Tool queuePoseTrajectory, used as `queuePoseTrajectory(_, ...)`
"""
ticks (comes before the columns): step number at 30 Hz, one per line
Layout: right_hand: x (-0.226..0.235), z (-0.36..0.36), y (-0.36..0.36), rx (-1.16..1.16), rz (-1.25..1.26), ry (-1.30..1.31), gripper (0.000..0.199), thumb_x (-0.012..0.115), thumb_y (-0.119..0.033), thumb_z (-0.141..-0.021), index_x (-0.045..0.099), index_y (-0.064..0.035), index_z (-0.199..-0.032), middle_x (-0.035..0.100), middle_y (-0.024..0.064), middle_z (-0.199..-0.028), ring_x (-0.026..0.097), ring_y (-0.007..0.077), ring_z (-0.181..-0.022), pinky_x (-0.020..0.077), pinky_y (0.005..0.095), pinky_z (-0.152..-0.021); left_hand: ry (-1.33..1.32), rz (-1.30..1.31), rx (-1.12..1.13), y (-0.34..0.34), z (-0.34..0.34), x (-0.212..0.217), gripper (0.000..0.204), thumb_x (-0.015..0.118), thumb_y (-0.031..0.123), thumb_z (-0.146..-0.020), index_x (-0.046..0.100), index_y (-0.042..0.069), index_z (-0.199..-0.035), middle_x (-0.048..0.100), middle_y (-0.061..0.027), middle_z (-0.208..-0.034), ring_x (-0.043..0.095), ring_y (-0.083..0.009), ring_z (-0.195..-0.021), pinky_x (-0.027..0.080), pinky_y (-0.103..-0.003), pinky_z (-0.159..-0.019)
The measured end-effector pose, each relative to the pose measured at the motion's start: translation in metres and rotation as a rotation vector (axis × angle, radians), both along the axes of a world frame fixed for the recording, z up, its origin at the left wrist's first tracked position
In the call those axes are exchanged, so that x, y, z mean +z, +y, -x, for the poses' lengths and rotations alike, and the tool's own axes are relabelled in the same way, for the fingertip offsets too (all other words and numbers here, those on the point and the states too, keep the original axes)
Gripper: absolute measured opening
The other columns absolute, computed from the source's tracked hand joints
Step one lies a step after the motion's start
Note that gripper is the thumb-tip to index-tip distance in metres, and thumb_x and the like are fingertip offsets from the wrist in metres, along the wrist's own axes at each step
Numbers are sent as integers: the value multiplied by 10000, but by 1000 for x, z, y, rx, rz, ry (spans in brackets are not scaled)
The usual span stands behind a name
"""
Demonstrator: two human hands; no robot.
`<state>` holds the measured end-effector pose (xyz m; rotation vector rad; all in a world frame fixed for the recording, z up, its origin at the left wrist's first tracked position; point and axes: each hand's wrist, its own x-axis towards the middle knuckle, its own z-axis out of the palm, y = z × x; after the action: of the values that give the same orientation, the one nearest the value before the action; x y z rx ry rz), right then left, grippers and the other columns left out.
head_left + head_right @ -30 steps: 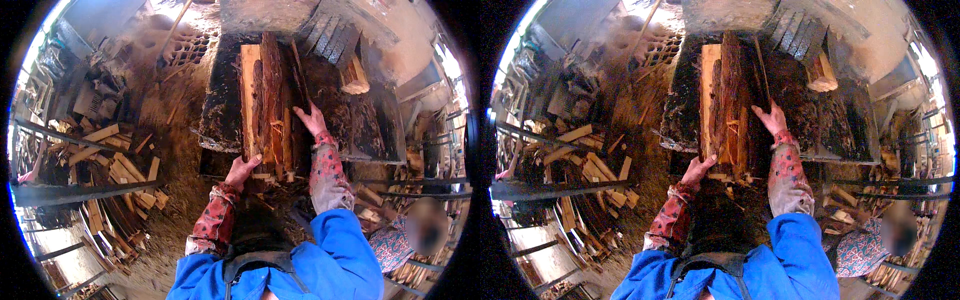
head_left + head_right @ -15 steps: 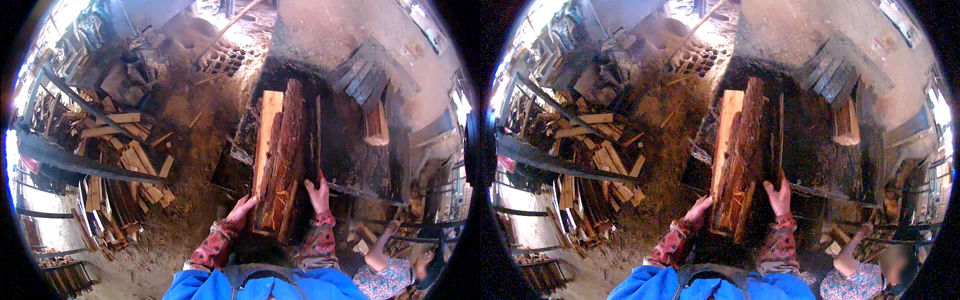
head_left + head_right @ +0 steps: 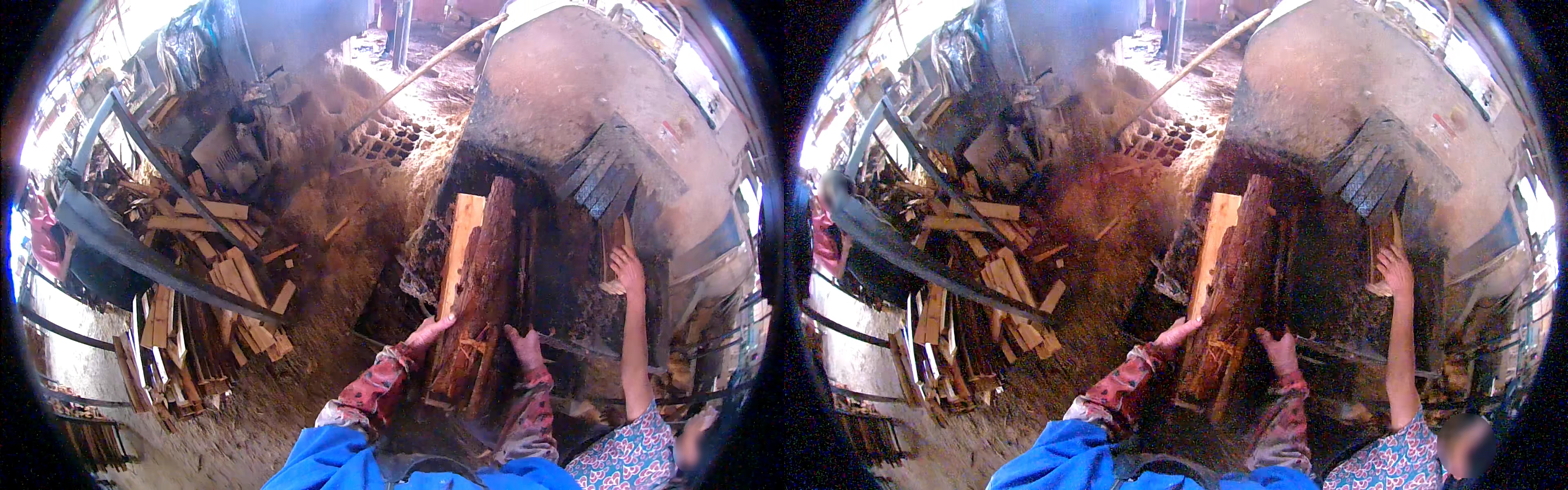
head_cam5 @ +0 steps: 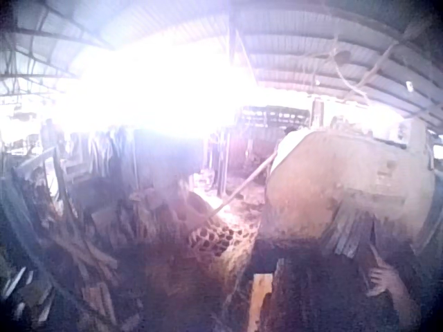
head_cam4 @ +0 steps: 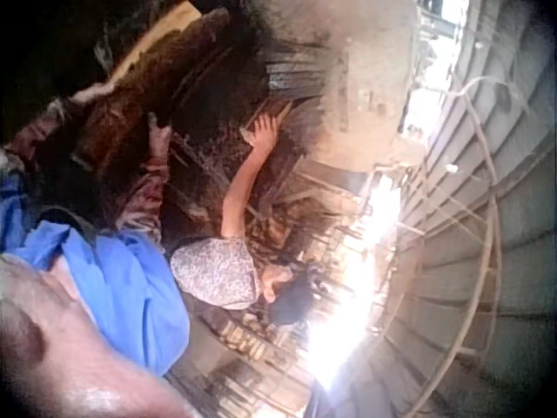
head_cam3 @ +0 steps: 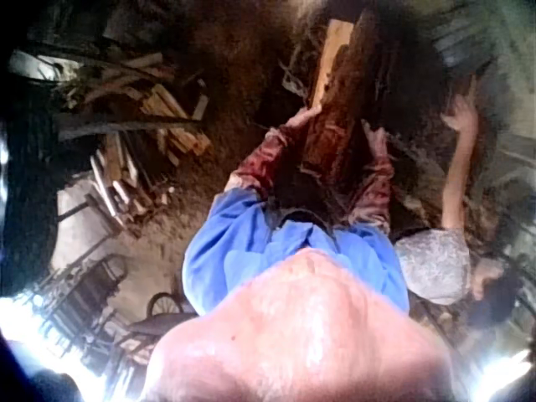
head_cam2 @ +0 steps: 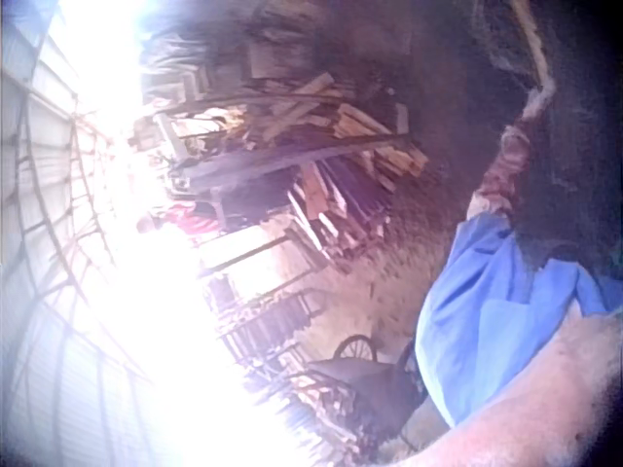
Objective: The person picks up split wooden planks from a pile and stacks them onto a metal cart. The person repeatedly lifts the wood with both hands and places it in a neat arrangement on the cart, working in a wood processing area.
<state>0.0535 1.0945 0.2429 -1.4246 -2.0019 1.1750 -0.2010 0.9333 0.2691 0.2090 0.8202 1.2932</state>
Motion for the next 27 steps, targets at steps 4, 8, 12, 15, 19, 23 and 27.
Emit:
queuePoseTrajectory(4,55,35,-54,11,198,190,622,760,-261,-803,469,28,-1271,604,78,-1128,576,206,-976,473,331,-890,112,-88,22,-21,-4,2,619,661,447,-851,514,16,-1271,630,-75,-1109,603,-201,-990,463,-351,-913)
queuePoseTrajectory(8,33,19,-49,22,356,340,592,761,-207,-796,480,8,-1271,606,85,-1136,580,205,-977,471,328,-897,128,-63,67,-35,-23,-1,618,699,395,-825,504,5,-1263,619,-86,-1122,601,-198,-999,476,-353,-898)
queuePoseTrajectory(12,32,20,-50,112,341,224,589,769,-204,-784,496,14,-1259,604,80,-1151,579,200,-981,467,330,-896,132,-29,172,-52,-38,-6,635,703,377,-816,493,-7,-1276,627,-92,-1105,615,-219,-972,489,-360,-880)
queuePoseTrajectory(15,31,15,-56,199,326,156,610,781,-202,-770,497,20,-1262,603,62,-1128,564,168,-986,462,319,-888,45,-6,255,-65,-55,6,690,707,380,-797,462,-26,-1298,621,-116,-1132,616,-239,-992,490,-387,-886)
queuePoseTrajectory(19,62,23,-76,329,415,332,749,827,-263,-717,461,43,-1294,578,118,-1237,541,224,-1126,395,354,-1018,131,179,394,-93,-75,20,763,776,355,-738,445,-38,-1301,606,-148,-1152,625,-266,-992,503,-410,-888)
queuePoseTrajectory(23,51,21,-80,375,378,290,757,832,-252,-708,458,40,-1298,582,121,-1231,542,222,-1124,403,346,-1007,152,94,483,-113,-88,3,713,772,340,-732,486,-54,-1253,618,-149,-1121,627,-250,-969,503,-401,-877)
queuePoseTrajectory(27,77,30,-89,460,432,361,742,835,-235,-702,463,30,-1287,599,120,-1203,564,215,-1084,426,337,-976,205,124,566,-129,-96,17,692,788,346,-714,523,-45,-1220,627,-131,-1097,621,-231,-962,506,-392,-859)
